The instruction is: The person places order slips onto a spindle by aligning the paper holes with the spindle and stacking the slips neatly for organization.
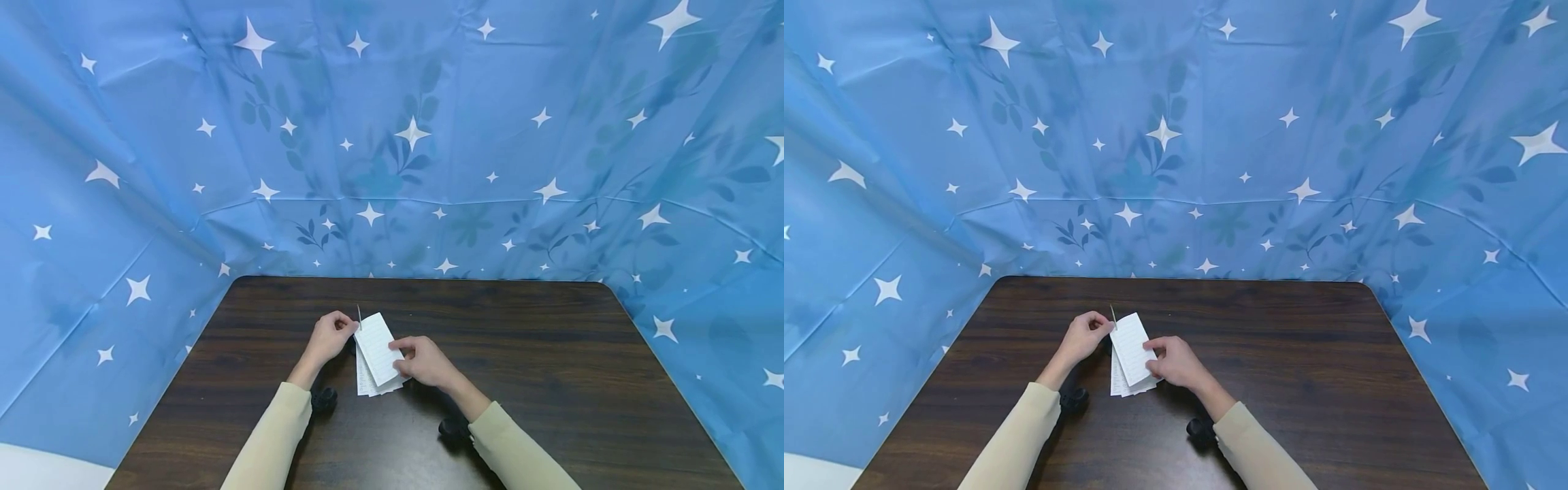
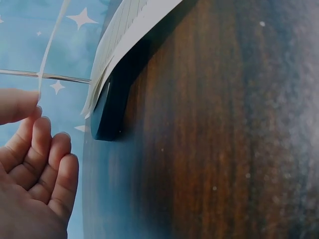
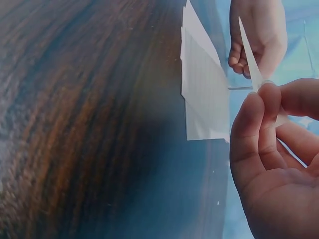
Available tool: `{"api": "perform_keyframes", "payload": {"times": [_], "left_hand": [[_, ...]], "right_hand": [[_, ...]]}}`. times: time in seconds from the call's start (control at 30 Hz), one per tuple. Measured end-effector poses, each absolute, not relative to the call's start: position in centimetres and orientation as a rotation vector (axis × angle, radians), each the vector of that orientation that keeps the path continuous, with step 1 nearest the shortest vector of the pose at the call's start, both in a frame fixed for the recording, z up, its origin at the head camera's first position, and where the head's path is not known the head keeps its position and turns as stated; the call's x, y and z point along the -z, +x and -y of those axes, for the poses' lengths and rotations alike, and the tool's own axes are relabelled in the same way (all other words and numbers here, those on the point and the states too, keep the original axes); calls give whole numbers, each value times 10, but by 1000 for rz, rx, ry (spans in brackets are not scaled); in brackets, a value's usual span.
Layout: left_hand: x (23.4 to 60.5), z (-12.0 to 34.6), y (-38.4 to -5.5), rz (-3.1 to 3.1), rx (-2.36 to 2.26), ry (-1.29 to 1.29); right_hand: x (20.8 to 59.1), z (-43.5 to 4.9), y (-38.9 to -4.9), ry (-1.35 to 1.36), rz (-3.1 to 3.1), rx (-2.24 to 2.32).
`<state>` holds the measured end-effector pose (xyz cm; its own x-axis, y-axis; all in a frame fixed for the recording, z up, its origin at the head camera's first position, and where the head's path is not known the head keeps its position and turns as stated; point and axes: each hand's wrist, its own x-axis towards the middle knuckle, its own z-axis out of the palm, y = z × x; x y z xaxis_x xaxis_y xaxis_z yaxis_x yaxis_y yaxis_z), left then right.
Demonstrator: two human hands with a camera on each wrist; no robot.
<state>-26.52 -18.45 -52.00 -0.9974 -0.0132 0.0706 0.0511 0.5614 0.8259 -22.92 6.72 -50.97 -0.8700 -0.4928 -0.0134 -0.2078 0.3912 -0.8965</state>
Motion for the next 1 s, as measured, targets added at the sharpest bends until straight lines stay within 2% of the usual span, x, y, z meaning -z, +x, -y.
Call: {"api": "perform_keyframes", "payload": {"times": [1.0], "left_hand": [[531, 185, -264, 2823, 1298, -117]], "right_hand": [[522, -64, -230, -678, -2425, 1343]]}}
